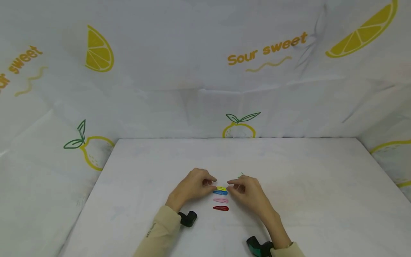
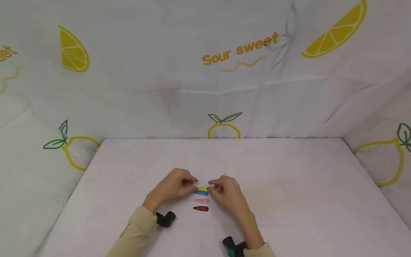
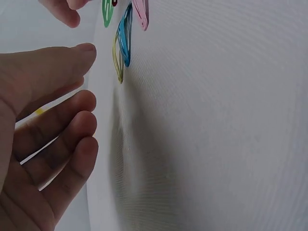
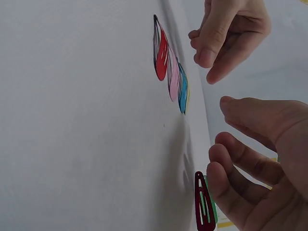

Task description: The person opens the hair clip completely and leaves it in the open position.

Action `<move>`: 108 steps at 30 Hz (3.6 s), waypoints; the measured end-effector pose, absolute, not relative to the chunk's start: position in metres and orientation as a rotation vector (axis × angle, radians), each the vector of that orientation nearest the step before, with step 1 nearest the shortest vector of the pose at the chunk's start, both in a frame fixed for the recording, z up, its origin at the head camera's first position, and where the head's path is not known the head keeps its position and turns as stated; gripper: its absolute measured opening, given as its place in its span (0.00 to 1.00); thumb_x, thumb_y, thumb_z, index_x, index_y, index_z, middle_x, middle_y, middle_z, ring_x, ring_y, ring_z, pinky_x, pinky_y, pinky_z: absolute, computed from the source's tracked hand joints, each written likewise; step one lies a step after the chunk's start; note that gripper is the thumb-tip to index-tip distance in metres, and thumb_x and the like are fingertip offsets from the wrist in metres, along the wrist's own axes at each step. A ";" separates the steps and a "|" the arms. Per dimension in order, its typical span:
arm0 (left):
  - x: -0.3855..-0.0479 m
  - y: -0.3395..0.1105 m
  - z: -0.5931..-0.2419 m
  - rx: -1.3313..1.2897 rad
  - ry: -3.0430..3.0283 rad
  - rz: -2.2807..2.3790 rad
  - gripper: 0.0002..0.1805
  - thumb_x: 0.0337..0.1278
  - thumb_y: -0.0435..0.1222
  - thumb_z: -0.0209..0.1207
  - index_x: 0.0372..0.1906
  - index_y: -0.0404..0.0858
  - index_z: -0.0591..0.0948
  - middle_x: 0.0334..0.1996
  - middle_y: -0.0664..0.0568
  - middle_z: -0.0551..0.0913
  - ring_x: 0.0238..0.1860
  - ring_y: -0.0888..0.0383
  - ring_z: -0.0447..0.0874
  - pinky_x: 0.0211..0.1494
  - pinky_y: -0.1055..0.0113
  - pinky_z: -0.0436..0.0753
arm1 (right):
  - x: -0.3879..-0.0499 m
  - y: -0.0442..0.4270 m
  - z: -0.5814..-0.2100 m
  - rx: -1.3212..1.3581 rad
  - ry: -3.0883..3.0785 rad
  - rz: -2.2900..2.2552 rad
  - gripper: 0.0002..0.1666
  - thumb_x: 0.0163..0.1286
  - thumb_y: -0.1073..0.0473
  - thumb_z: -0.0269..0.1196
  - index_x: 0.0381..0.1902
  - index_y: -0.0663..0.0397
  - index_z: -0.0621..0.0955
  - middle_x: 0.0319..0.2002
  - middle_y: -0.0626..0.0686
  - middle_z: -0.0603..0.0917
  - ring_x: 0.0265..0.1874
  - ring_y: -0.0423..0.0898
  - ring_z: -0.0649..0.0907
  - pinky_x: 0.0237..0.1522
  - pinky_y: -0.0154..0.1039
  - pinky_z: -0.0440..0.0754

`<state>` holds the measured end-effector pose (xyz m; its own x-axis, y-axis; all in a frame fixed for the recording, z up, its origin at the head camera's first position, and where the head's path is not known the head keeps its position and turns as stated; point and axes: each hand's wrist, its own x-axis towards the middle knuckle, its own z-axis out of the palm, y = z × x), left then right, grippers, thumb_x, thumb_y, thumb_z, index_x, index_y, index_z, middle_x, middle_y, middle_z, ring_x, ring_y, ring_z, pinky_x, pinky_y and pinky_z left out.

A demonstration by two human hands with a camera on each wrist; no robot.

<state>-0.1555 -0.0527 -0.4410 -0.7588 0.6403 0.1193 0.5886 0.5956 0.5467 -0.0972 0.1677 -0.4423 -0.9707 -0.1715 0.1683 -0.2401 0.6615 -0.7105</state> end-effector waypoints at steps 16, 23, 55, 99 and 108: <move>-0.157 -0.053 -0.448 1.038 2.667 0.860 0.08 0.59 0.34 0.70 0.43 0.38 0.91 0.34 0.53 0.89 0.34 0.64 0.79 0.41 0.75 0.78 | -0.107 0.149 -0.450 0.295 -2.924 1.179 0.08 0.63 0.63 0.72 0.41 0.57 0.91 0.26 0.46 0.82 0.24 0.36 0.76 0.29 0.29 0.74; -0.157 -0.052 -0.450 1.043 2.680 0.853 0.07 0.60 0.34 0.69 0.42 0.40 0.91 0.34 0.54 0.88 0.34 0.64 0.78 0.41 0.75 0.76 | -0.107 0.145 -0.448 0.248 -2.948 1.177 0.07 0.63 0.63 0.72 0.39 0.55 0.92 0.26 0.45 0.82 0.24 0.36 0.75 0.27 0.30 0.72; -0.160 -0.055 -0.459 1.151 2.698 0.964 0.07 0.64 0.35 0.67 0.42 0.39 0.92 0.34 0.53 0.89 0.31 0.68 0.78 0.35 0.79 0.75 | -0.109 0.142 -0.454 0.240 -2.896 1.134 0.11 0.62 0.65 0.74 0.43 0.56 0.92 0.25 0.45 0.82 0.23 0.34 0.73 0.25 0.29 0.71; -0.135 -0.053 -0.437 1.223 2.647 1.168 0.08 0.60 0.34 0.70 0.42 0.35 0.91 0.33 0.50 0.93 0.30 0.67 0.86 0.37 0.82 0.80 | -0.095 0.159 -0.449 0.548 -2.547 1.746 0.11 0.72 0.63 0.66 0.47 0.63 0.89 0.42 0.60 0.92 0.34 0.47 0.91 0.35 0.32 0.87; -0.134 -0.049 -0.436 1.237 2.669 1.191 0.08 0.59 0.34 0.70 0.41 0.36 0.92 0.32 0.51 0.92 0.28 0.69 0.83 0.35 0.82 0.79 | -0.093 0.156 -0.450 0.415 -2.521 1.782 0.09 0.69 0.62 0.68 0.43 0.62 0.90 0.39 0.59 0.92 0.34 0.49 0.92 0.35 0.31 0.87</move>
<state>-0.1338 -0.0485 -0.4362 -0.6956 0.6432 0.3200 0.6677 0.4145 0.6183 -0.0930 0.1555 -0.4496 -0.9641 -0.2007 0.1738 -0.2309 0.3104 -0.9222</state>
